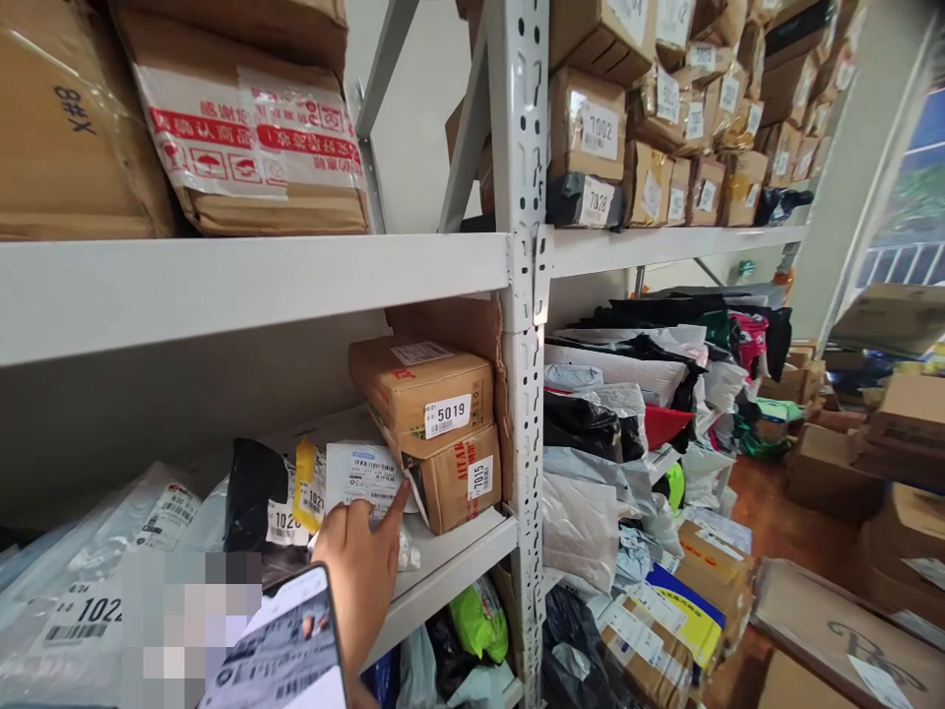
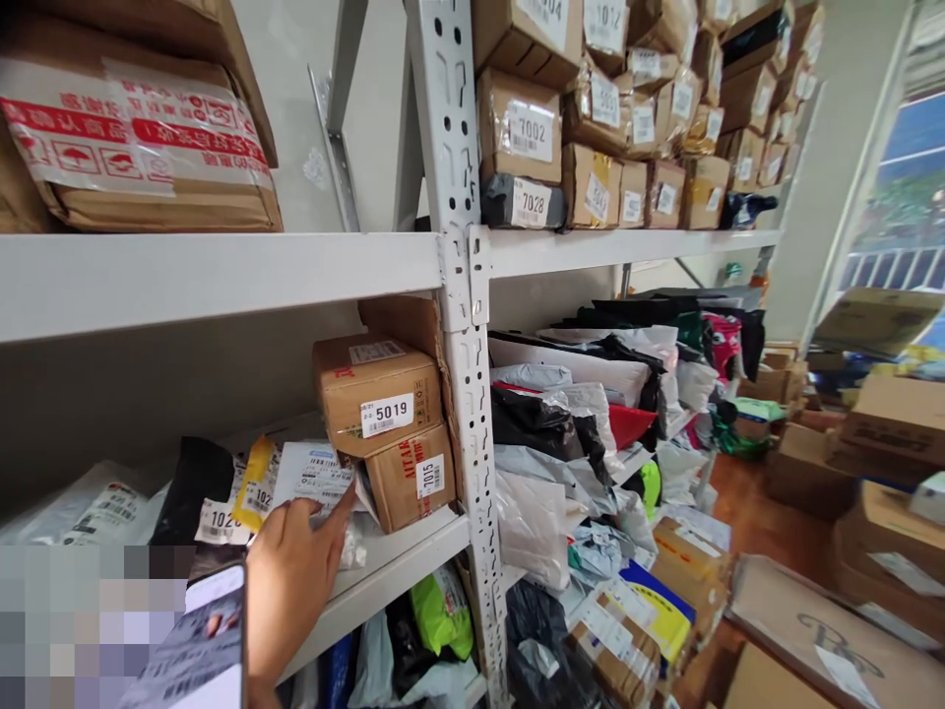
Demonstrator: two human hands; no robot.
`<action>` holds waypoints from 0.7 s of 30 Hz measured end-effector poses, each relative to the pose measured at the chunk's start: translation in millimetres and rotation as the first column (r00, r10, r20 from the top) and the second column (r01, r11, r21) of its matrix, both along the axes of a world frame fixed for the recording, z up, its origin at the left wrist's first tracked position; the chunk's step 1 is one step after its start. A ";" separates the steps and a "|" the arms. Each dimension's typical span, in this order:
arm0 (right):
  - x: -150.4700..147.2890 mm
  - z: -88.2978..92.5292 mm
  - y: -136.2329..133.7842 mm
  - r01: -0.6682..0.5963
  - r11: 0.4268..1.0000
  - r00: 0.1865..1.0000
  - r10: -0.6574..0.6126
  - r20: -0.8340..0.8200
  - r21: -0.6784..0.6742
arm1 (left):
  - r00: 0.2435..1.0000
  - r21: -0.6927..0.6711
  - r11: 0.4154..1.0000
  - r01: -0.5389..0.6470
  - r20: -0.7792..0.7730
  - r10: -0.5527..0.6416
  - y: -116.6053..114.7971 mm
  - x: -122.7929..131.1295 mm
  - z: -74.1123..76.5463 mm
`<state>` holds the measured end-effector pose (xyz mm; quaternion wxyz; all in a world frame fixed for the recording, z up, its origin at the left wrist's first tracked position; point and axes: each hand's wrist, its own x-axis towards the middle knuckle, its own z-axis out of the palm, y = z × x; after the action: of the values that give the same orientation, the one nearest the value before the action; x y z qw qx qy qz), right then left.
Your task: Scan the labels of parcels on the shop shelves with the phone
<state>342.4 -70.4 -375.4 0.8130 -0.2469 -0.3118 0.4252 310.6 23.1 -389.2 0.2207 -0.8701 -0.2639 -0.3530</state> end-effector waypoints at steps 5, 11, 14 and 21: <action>13.8 7.4 31.8 0.088 0.996 0.995 -0.088 0.055 -0.009 | 0.999 0.104 0.994 -0.036 -0.026 0.039 -3.2 0.9 4.4; 13.2 0.8 39.9 0.112 0.993 0.990 -0.109 0.093 -0.024 | 0.999 0.110 0.994 -0.024 -0.025 0.027 4.2 -1.2 -1.8; 12.2 -0.7 40.2 0.109 0.994 0.989 -0.105 0.103 -0.029 | 1.000 0.119 0.993 -0.017 -0.017 0.020 4.4 -0.8 -1.3; 14.9 1.2 34.4 0.084 0.996 0.992 -0.080 0.100 -0.028 | 0.999 0.161 0.986 -0.048 0.014 0.047 1.8 1.0 -2.8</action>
<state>357.3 -35.9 -374.2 0.8092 -0.2934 -0.3346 0.3836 311.6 24.9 -392.0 0.2974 -0.8411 -0.2563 -0.3721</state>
